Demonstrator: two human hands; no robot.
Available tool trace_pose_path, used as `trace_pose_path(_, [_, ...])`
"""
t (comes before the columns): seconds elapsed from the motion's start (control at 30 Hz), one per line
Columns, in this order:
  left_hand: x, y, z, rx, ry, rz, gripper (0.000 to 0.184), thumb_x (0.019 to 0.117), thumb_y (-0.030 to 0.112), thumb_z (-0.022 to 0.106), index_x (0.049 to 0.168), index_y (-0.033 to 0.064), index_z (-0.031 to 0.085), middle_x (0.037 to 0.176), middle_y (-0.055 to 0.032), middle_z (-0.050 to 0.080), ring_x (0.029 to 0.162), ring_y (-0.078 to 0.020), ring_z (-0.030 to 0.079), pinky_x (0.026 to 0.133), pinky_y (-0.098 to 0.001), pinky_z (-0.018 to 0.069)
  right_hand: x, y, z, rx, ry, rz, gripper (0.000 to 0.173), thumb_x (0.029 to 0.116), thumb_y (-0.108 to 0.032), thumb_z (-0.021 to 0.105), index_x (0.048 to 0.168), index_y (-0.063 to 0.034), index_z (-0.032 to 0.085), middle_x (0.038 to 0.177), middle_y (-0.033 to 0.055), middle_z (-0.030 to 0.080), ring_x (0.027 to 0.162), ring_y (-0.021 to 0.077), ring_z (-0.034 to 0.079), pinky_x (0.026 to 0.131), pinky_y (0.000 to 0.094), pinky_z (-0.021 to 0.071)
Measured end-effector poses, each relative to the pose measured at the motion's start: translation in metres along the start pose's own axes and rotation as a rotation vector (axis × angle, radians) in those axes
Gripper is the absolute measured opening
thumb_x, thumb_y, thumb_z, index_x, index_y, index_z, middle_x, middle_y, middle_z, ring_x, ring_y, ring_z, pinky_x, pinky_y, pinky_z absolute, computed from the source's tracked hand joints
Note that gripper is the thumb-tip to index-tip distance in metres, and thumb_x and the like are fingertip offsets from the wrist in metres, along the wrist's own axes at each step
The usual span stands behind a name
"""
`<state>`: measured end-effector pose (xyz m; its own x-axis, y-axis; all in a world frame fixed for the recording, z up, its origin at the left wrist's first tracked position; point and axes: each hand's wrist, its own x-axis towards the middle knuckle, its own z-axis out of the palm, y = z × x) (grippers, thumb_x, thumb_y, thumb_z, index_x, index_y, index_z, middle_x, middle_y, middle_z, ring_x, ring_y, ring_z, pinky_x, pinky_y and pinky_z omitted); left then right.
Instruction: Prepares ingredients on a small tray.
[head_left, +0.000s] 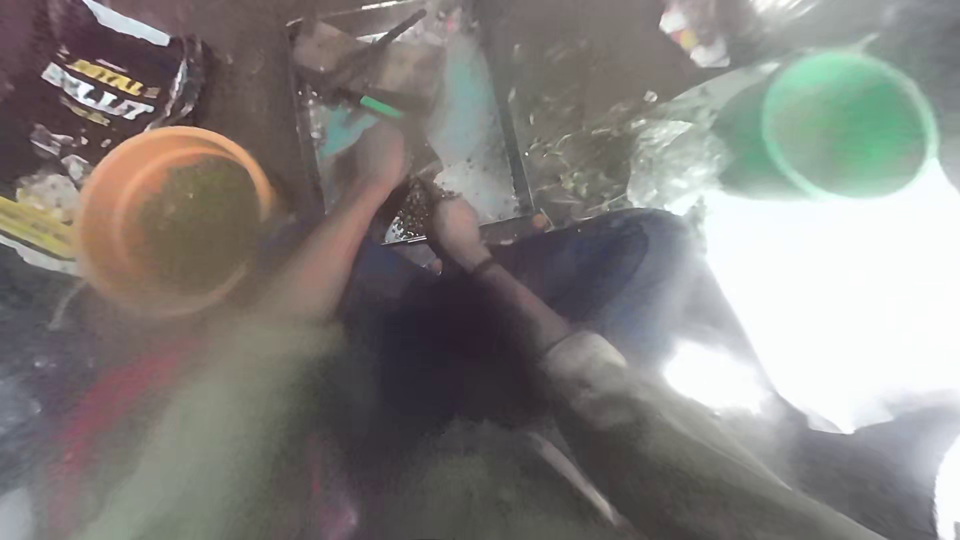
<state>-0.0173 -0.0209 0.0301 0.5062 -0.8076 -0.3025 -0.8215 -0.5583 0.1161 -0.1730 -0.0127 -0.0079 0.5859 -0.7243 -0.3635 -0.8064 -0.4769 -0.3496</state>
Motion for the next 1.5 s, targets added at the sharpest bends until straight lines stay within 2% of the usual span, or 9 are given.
trace_pose_path(0.1, [-0.001,-0.002,0.002,0.001,0.012,0.004,0.018,0.0922,0.016,0.069,0.103,0.0021,0.075,0.119,-0.0235,0.07,0.114,-0.0427,0.067,0.093,-0.0629,0.0559,0.002,-0.009,-0.019,0.058,0.034,-0.006,0.055,0.0996,-0.02,0.055,0.154,-0.0276,0.049,0.101,0.0179,0.074,0.094,0.0388,0.073,0.074,0.0581,0.0589])
trace_pose_path(0.23, [-0.002,-0.007,0.005,-0.001,0.061,0.024,0.015,0.0957,0.009,0.065,0.105,0.0004,0.072,0.116,-0.0236,0.07,0.11,-0.0441,0.068,0.089,-0.064,0.057,0.044,-0.038,-0.034,0.076,0.058,-0.036,0.03,0.1029,-0.028,0.054,0.116,-0.0067,0.071,0.109,0.0195,0.074,0.1,0.0393,0.073,0.079,0.0612,0.0587])
trace_pose_path(0.47, [0.002,-0.006,0.005,-0.035,0.037,-0.003,0.02,0.092,0.018,0.069,0.1,0.0009,0.073,0.112,-0.0232,0.071,0.109,-0.0427,0.069,0.089,-0.0644,0.0563,0.031,-0.025,-0.014,0.081,0.054,-0.017,0.033,0.1033,-0.022,0.055,0.131,-0.0072,0.065,0.104,0.0236,0.073,0.095,0.0446,0.072,0.076,0.063,0.0581])
trace_pose_path(0.57, [0.006,-0.004,0.006,0.004,0.021,0.001,0.02,0.0927,0.019,0.069,0.101,0.0012,0.073,0.117,-0.0229,0.07,0.113,-0.0427,0.067,0.092,-0.0638,0.0558,0.006,-0.007,0.002,0.052,0.029,-0.003,0.053,0.0999,-0.023,0.059,0.152,-0.0202,0.05,0.097,0.0197,0.074,0.089,0.0416,0.073,0.073,0.0603,0.0583])
trace_pose_path(0.93, [0.003,-0.009,0.005,-0.008,0.067,0.004,0.018,0.0951,0.012,0.065,0.108,0.0015,0.073,0.119,-0.0232,0.07,0.115,-0.0419,0.067,0.094,-0.0621,0.0557,0.064,-0.038,-0.029,0.147,0.037,-0.084,0.03,0.1005,-0.027,0.057,0.112,-0.0041,0.072,0.112,0.0213,0.073,0.106,0.0416,0.07,0.083,0.0643,0.0565])
trace_pose_path(1.2, [0.004,-0.007,0.003,-0.019,0.05,0.021,0.019,0.0901,0.018,0.072,0.105,0.0073,0.077,0.118,-0.02,0.071,0.114,-0.0391,0.068,0.095,-0.0615,0.0559,0.006,-0.019,-0.005,0.03,-0.003,-0.023,0.058,0.0986,-0.017,0.061,0.155,-0.0172,0.048,0.103,0.0227,0.073,0.093,0.0446,0.072,0.075,0.0624,0.0581])
trace_pose_path(1.27, [0.005,-0.007,0.003,-0.008,0.05,0.033,0.02,0.0918,0.02,0.071,0.106,0.0068,0.077,0.118,-0.0197,0.072,0.114,-0.0391,0.068,0.096,-0.0611,0.0556,0.002,-0.014,-0.007,0.047,0.024,-0.02,0.057,0.0968,-0.019,0.062,0.153,-0.0183,0.051,0.101,0.0204,0.073,0.092,0.0418,0.073,0.074,0.0607,0.0583])
trace_pose_path(1.33, [0.005,-0.01,0.008,0.008,0.066,0.052,0.019,0.0926,0.017,0.07,0.106,0.0055,0.077,0.116,-0.0211,0.072,0.113,-0.0409,0.069,0.097,-0.0612,0.0552,0.006,-0.021,-0.019,0.084,0.057,-0.018,0.031,0.0988,-0.02,0.06,0.127,-0.0082,0.066,0.099,0.0216,0.073,0.093,0.0426,0.072,0.073,0.061,0.0579])
trace_pose_path(1.5, [0.007,-0.015,0.008,-0.004,0.09,0.06,0.018,0.0948,0.01,0.065,0.108,0.0047,0.076,0.119,-0.0222,0.071,0.116,-0.0418,0.067,0.099,-0.0619,0.0542,0.052,-0.036,-0.026,0.099,0.055,-0.124,0.035,0.1008,-0.02,0.057,0.132,-0.0075,0.064,0.111,0.0214,0.073,0.103,0.0425,0.071,0.082,0.0627,0.0578])
